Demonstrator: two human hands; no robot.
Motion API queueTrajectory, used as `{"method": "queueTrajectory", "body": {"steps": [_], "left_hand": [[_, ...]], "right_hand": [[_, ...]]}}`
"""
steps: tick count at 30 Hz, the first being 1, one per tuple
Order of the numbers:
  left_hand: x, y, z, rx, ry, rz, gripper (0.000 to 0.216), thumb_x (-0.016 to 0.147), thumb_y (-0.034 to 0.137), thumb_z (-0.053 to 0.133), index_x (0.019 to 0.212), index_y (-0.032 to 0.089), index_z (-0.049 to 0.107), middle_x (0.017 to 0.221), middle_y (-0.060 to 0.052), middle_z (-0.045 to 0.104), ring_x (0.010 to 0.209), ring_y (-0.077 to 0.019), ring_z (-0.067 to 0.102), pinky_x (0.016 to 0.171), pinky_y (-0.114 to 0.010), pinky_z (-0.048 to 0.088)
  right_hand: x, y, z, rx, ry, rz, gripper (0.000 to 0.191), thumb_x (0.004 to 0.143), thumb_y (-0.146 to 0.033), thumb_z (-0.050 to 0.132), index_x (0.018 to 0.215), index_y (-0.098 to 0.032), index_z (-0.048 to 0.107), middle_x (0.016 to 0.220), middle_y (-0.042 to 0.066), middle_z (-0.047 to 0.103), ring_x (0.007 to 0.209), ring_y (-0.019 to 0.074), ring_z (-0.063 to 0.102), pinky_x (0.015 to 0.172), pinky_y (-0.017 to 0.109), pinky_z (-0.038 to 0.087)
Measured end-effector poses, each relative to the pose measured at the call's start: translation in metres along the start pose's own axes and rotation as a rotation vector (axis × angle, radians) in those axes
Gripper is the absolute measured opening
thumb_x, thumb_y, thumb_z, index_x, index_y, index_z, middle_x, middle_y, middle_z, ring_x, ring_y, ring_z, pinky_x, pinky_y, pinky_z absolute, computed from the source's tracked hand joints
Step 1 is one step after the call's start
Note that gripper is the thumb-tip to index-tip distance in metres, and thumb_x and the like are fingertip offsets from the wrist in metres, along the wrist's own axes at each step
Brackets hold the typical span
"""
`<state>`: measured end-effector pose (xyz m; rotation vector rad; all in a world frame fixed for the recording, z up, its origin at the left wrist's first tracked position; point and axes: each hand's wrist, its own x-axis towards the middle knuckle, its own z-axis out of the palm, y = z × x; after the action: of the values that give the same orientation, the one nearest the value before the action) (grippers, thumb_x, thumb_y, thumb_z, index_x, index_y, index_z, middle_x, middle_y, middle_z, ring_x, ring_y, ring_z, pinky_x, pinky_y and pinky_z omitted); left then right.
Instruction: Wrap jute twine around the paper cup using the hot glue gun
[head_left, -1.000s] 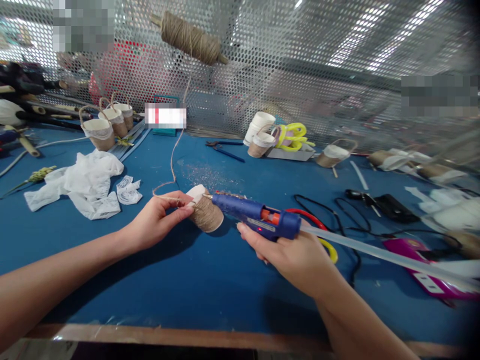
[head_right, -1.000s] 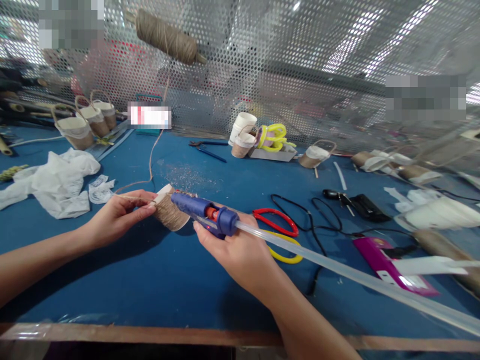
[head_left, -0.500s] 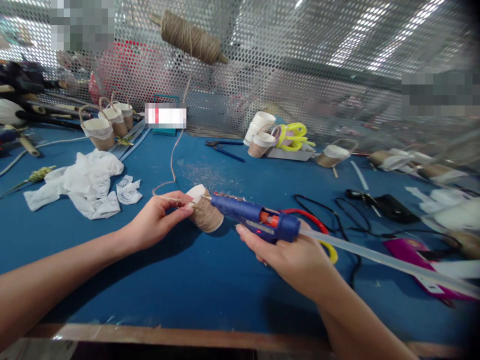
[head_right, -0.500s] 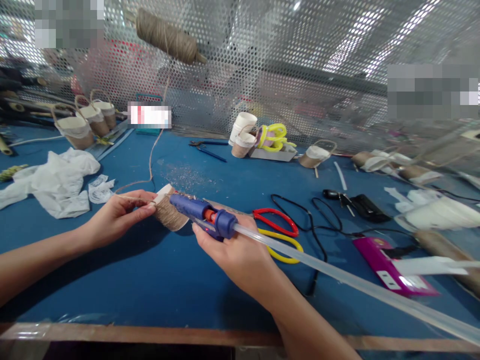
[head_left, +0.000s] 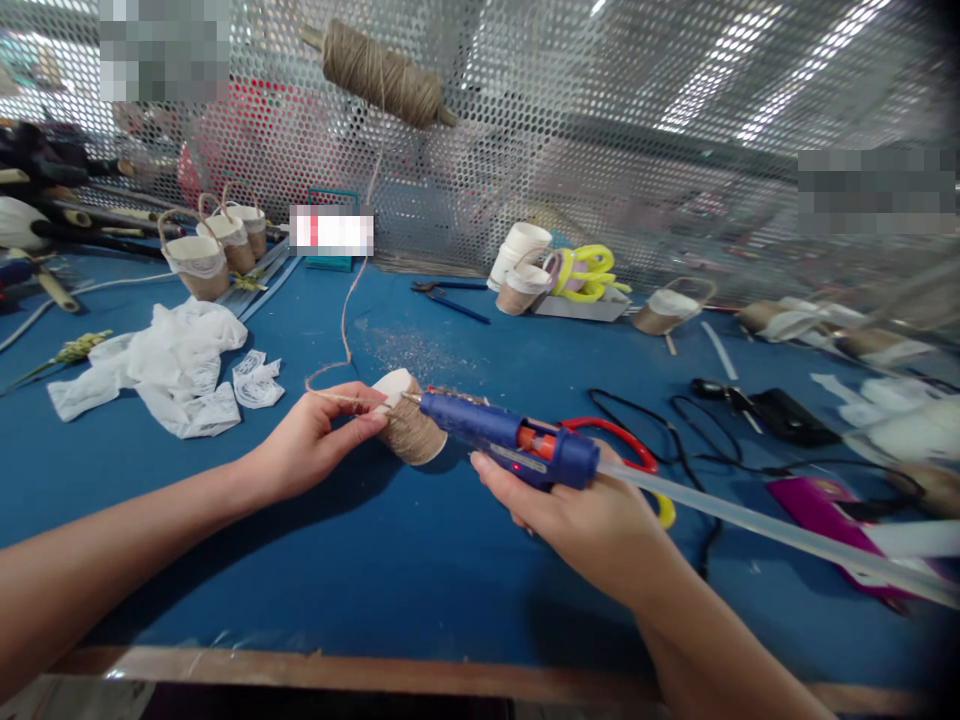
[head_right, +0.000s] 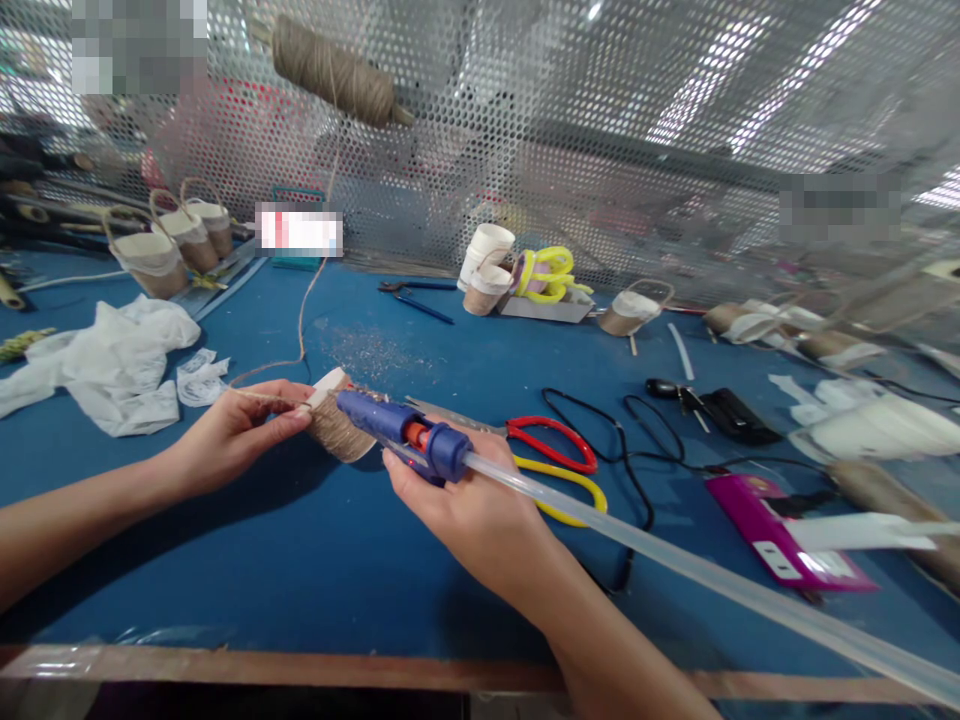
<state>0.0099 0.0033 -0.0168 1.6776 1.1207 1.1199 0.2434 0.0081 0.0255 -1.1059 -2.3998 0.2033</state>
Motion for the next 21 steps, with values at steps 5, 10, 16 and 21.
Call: {"method": "queueTrajectory", "body": {"steps": [5, 10, 16, 21], "left_hand": [[0.000, 0.000, 0.000, 0.010, 0.007, -0.001, 0.019, 0.083, 0.025, 0.052, 0.076, 0.014, 0.066, 0.090, -0.007, 0.065, 0.084, -0.0174, 0.059, 0.079, -0.030, 0.047], [0.000, 0.001, 0.000, 0.003, -0.005, 0.003, 0.020, 0.083, 0.024, 0.051, 0.077, 0.013, 0.066, 0.090, -0.007, 0.066, 0.085, -0.0176, 0.059, 0.080, -0.030, 0.046], [0.001, 0.002, 0.000, 0.006, -0.003, -0.009, 0.020, 0.083, 0.024, 0.050, 0.079, 0.012, 0.066, 0.092, -0.009, 0.065, 0.087, -0.0177, 0.059, 0.080, -0.029, 0.046], [0.001, 0.001, 0.000, 0.013, 0.004, -0.009, 0.019, 0.083, 0.024, 0.051, 0.081, 0.012, 0.066, 0.091, -0.009, 0.066, 0.086, -0.0174, 0.059, 0.081, -0.030, 0.046]], "right_hand": [[-0.001, 0.002, -0.004, -0.231, -0.022, -0.232, 0.036, 0.080, -0.014, 0.039, 0.078, -0.025, 0.073, 0.047, 0.001, 0.060, 0.039, 0.0122, 0.052, 0.046, 0.026, 0.043], [-0.005, 0.009, -0.002, -0.313, -0.016, -0.295, 0.033, 0.083, -0.015, 0.040, 0.080, -0.023, 0.072, 0.047, 0.000, 0.060, 0.042, 0.0130, 0.055, 0.049, 0.026, 0.043], [-0.003, 0.007, -0.002, -0.328, 0.043, -0.354, 0.033, 0.086, -0.014, 0.040, 0.080, -0.024, 0.071, 0.042, -0.002, 0.054, 0.043, 0.0142, 0.054, 0.056, 0.029, 0.047], [0.003, -0.001, -0.004, -0.332, 0.032, -0.336, 0.031, 0.083, -0.010, 0.043, 0.078, -0.024, 0.069, 0.049, 0.000, 0.057, 0.058, 0.0168, 0.061, 0.059, 0.028, 0.048]]}}
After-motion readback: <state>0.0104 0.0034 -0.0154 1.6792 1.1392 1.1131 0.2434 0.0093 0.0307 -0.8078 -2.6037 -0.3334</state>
